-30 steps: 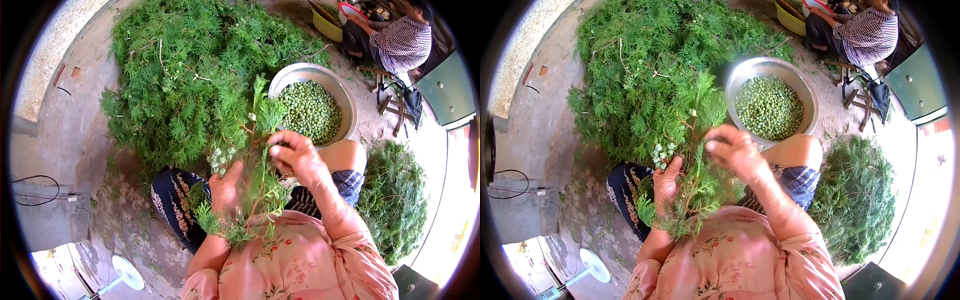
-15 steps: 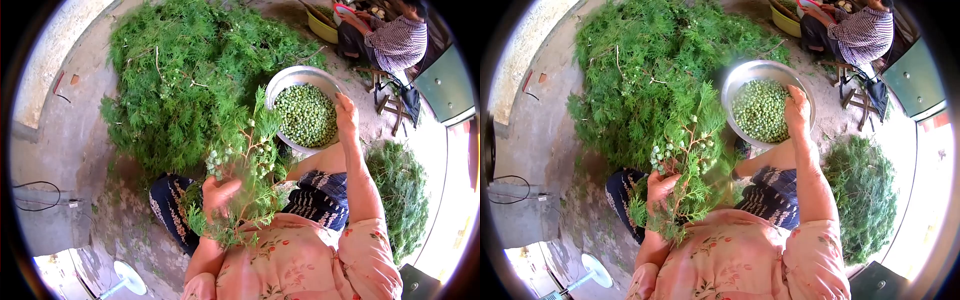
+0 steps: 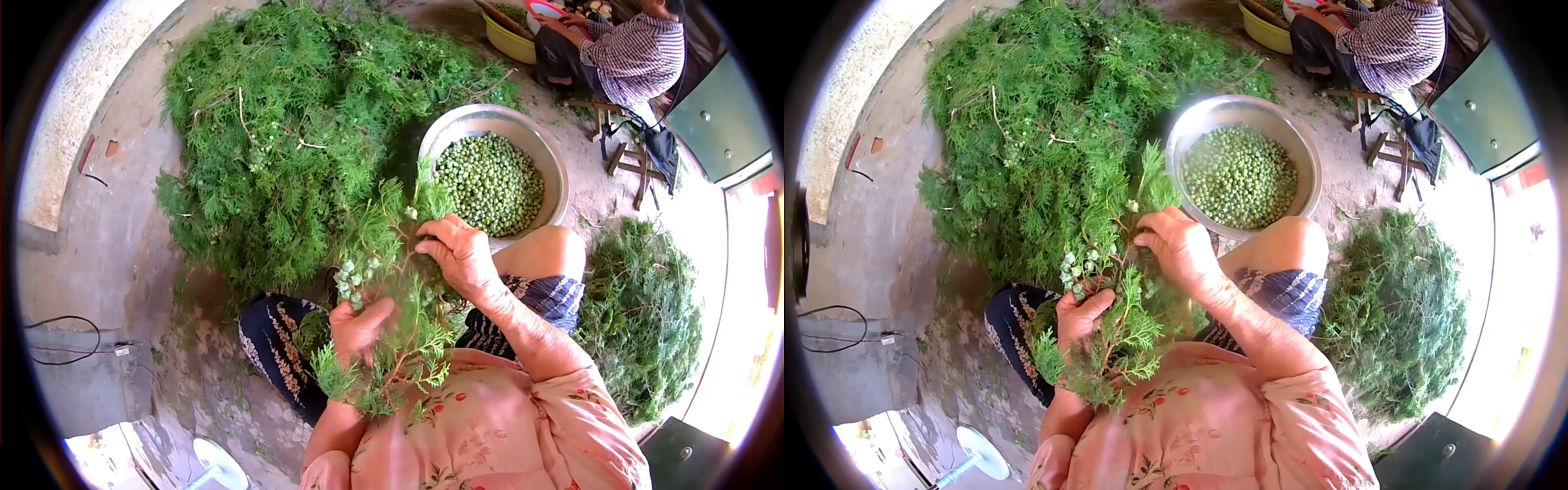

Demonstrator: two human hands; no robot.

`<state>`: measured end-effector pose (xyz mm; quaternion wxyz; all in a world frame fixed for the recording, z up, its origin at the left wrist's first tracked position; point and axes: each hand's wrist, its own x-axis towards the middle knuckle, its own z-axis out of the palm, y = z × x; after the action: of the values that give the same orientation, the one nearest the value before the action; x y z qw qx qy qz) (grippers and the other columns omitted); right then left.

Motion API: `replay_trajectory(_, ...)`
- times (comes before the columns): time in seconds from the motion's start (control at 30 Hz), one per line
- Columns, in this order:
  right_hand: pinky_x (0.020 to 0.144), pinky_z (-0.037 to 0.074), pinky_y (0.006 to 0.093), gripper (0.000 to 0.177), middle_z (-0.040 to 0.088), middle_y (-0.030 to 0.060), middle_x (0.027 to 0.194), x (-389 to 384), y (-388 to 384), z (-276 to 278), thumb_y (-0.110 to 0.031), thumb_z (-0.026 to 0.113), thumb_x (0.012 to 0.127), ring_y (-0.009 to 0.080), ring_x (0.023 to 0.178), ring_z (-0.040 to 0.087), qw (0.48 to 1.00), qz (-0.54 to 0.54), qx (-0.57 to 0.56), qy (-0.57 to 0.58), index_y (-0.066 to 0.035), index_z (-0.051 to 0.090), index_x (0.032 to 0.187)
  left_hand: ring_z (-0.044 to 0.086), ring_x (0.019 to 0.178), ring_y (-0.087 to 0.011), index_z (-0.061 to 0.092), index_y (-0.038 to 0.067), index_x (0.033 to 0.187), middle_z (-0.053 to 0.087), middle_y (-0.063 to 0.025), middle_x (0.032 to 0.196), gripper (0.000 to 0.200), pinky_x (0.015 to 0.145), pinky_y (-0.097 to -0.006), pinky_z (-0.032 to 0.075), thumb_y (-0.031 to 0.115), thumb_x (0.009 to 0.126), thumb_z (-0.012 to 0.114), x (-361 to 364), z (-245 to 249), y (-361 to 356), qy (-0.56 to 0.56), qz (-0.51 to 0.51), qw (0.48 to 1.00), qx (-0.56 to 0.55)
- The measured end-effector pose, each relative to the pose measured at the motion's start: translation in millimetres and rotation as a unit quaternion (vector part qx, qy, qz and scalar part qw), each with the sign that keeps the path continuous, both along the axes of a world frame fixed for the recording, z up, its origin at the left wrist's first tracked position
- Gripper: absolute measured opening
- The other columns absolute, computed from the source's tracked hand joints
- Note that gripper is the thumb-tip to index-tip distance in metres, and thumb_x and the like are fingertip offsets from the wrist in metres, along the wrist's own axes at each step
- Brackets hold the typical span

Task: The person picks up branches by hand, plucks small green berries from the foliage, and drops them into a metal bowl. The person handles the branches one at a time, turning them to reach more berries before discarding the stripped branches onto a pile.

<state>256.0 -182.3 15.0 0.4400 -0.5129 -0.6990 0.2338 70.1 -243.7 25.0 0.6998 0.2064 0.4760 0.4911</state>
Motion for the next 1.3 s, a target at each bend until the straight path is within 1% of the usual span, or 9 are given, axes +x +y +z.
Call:
replay_trajectory(0.13, 0.054, 0.041, 0.0257, 0.017, 0.052, 0.0011, 0.063, 2, 1, 18, -0.022, 0.060, 0.085, 0.0136, 0.058, 0.051, 0.919, -0.082, -0.282, 0.264, -0.006, 0.059, 0.089, 0.058, 0.052, -0.0165, 0.064, 0.002, 0.088, 0.063, -0.0150, 0.071, 0.011, 0.040, -0.0266, 0.045, 0.002, 0.077, 0.067, -2, 0, -2, 0.037, -0.029, 0.998, 0.039)
replay_trajectory(0.3, 0.047, 0.034, 0.0177, 0.008, 0.051, -0.0007, 0.067, 19, 13, 29, -0.011, 0.049, 0.090, 0.0057, 0.058, 0.046, 0.838, -0.030, -0.254, 0.482, -0.004, 0.054, 0.089, 0.058, 0.053, -0.0162, 0.064, 0.001, 0.087, 0.064, -0.0152, 0.072, 0.009, 0.041, -0.0267, 0.045, 0.000, 0.078, 0.065, -9, -4, -8, 0.027, -0.032, 0.998, 0.052)
replay_trajectory(0.4, 0.051, 0.038, 0.0191, 0.017, 0.053, 0.0006, 0.077, 21, 16, 27, -0.011, 0.051, 0.088, 0.0060, 0.064, 0.048, 0.917, 0.005, -0.269, 0.295, -0.007, 0.057, 0.103, 0.058, 0.052, -0.0155, 0.064, 0.001, 0.086, 0.064, -0.0137, 0.070, 0.009, 0.043, -0.0256, 0.045, -0.003, 0.078, 0.062, -5, -4, -8, 0.053, -0.052, 0.994, 0.076)
replay_trajectory(0.53, 0.066, 0.046, 0.0352, 0.028, 0.059, 0.0156, 0.077, -1, 17, 18, -0.018, 0.066, 0.077, 0.0295, 0.075, 0.058, 0.999, 0.001, -0.036, -0.039, -0.005, 0.060, 0.101, 0.055, 0.050, -0.0134, 0.063, -0.001, 0.084, 0.063, -0.0110, 0.067, 0.008, 0.045, -0.0232, 0.042, -0.005, 0.078, 0.061, 3, 11, -12, 0.070, -0.039, 0.995, 0.051)
replay_trajectory(0.73, 0.065, 0.047, 0.0377, 0.020, 0.061, 0.0171, 0.086, -1, 26, -3, -0.020, 0.061, 0.081, 0.0310, 0.069, 0.058, 0.990, -0.103, -0.073, 0.055, -0.004, 0.061, 0.093, 0.054, 0.051, -0.0153, 0.063, -0.001, 0.083, 0.062, -0.0121, 0.068, 0.008, 0.044, -0.0256, 0.042, -0.006, 0.077, 0.060, -4, -8, -15, -0.017, -0.010, 0.999, 0.027)
replay_trajectory(0.9, 0.047, 0.035, 0.0208, 0.015, 0.050, -0.0008, 0.063, 52, 52, -4, -0.018, 0.052, 0.090, 0.0070, 0.054, 0.045, 0.909, -0.093, -0.215, 0.346, -0.004, 0.056, 0.094, 0.064, 0.068, -0.0159, 0.064, 0.001, 0.087, 0.066, -0.0104, 0.080, 0.015, 0.061, -0.0287, 0.053, -0.005, 0.073, 0.067, -15, 0, -17, 0.012, -0.033, 0.998, 0.050)
replay_trajectory(1.03, 0.090, 0.039, 0.0281, 0.022, 0.060, 0.0086, 0.099, 98, 71, -11, -0.002, 0.050, 0.079, 0.0174, 0.095, 0.055, 0.940, -0.116, -0.183, 0.265, -0.002, 0.062, 0.097, 0.063, 0.066, -0.0150, 0.065, 0.000, 0.089, 0.067, -0.0080, 0.081, 0.016, 0.060, -0.0277, 0.052, -0.002, 0.073, 0.068, -9, 6, -14, 0.012, 0.030, 0.999, 0.005)
replay_trajectory(1.13, 0.102, 0.027, 0.0327, 0.041, 0.040, 0.0198, 0.133, 131, 77, -21, 0.000, 0.046, 0.070, 0.0280, 0.125, 0.037, 0.978, -0.170, -0.110, 0.058, -0.003, 0.062, 0.108, 0.061, 0.061, -0.0131, 0.065, 0.000, 0.084, 0.065, -0.0078, 0.076, 0.010, 0.054, -0.0247, 0.049, -0.002, 0.074, 0.067, -2, 19, -11, 0.033, 0.050, 0.998, -0.014)
replay_trajectory(1.3, 0.084, 0.044, 0.0305, 0.022, 0.061, 0.0118, 0.102, 117, 65, -13, -0.008, 0.061, 0.077, 0.0243, 0.095, 0.057, 0.969, -0.175, -0.092, 0.148, -0.005, 0.065, 0.099, 0.061, 0.062, -0.0134, 0.064, -0.001, 0.087, 0.065, -0.0079, 0.077, 0.012, 0.056, -0.0257, 0.050, -0.001, 0.075, 0.066, 0, 13, -9, 0.052, 0.065, 0.996, -0.029)
